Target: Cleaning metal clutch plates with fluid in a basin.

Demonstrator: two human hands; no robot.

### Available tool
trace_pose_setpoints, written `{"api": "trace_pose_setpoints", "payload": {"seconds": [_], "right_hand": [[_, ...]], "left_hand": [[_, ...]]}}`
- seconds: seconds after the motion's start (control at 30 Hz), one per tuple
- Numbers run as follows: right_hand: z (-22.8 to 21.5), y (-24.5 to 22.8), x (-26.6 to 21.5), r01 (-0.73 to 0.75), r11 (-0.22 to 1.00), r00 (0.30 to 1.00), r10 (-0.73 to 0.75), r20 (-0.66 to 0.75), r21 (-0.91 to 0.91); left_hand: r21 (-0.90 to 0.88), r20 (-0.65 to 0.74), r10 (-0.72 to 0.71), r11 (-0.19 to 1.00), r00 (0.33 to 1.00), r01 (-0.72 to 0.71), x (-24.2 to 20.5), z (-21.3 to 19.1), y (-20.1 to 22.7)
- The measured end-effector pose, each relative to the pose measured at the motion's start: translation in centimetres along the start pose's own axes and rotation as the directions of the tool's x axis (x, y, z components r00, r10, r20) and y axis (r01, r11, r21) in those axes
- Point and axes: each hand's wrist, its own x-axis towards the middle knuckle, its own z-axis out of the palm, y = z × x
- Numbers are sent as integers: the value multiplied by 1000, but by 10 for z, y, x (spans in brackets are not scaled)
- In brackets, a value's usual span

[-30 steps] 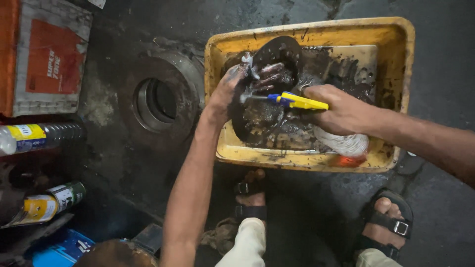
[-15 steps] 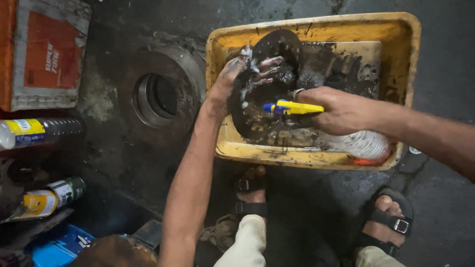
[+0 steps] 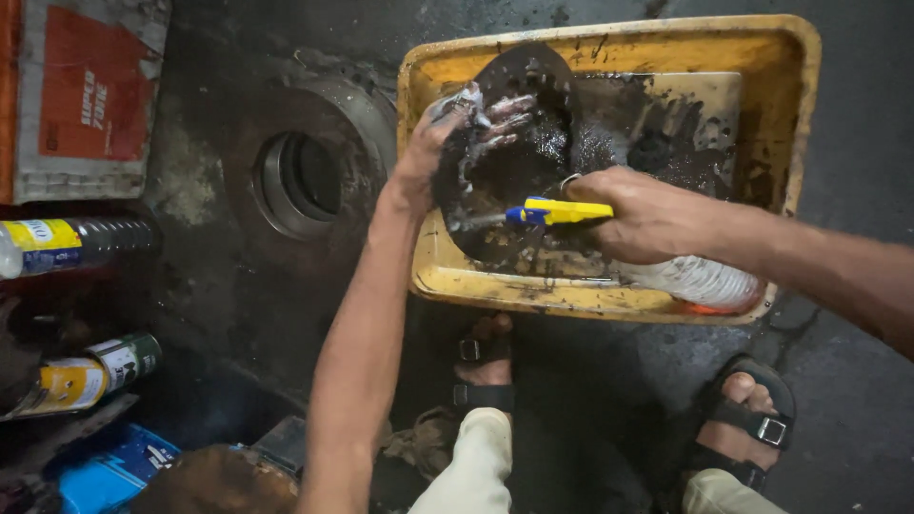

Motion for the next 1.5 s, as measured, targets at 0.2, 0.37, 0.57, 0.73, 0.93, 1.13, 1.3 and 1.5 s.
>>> {"api": "trace_pose_setpoints", "payload": {"seconds": [0.2, 0.37, 0.57, 0.73, 0.93, 1.13, 1.3, 1.5], "right_hand": [[-18, -68, -1, -50, 998, 989, 56, 139, -44], [0, -58, 2, -36, 995, 995, 45, 90, -97], [-3, -93, -9, -143, 972, 957, 183, 224, -186], [6, -84, -33, 29, 989, 993, -12, 115, -147], [16, -68, -66, -57, 959, 992, 85, 90, -276], [9, -60, -97, -318, 890, 915, 378, 141, -326], [24, -27, -116, -342, 893, 923, 377, 72, -293], [23, -14, -124, -435, 882, 897, 441, -7, -178]], "left_hand": [[31, 143, 189, 980, 971, -196, 15, -35, -22], [-61, 113, -4, 998, 994, 11, -16, 22, 38], [54, 78, 27, 998, 997, -31, -11, -10, 19], [-224, 209, 137, 971, 968, -89, -16, -15, 8], [-281, 157, 111, 957, 981, -64, -20, -36, -11], [-273, 134, 115, 959, 984, -75, -27, -30, -10], [-336, 176, 156, 938, 972, -90, -46, 6, 7], [-432, 47, 128, 897, 991, -95, -43, 15, -23]]}}
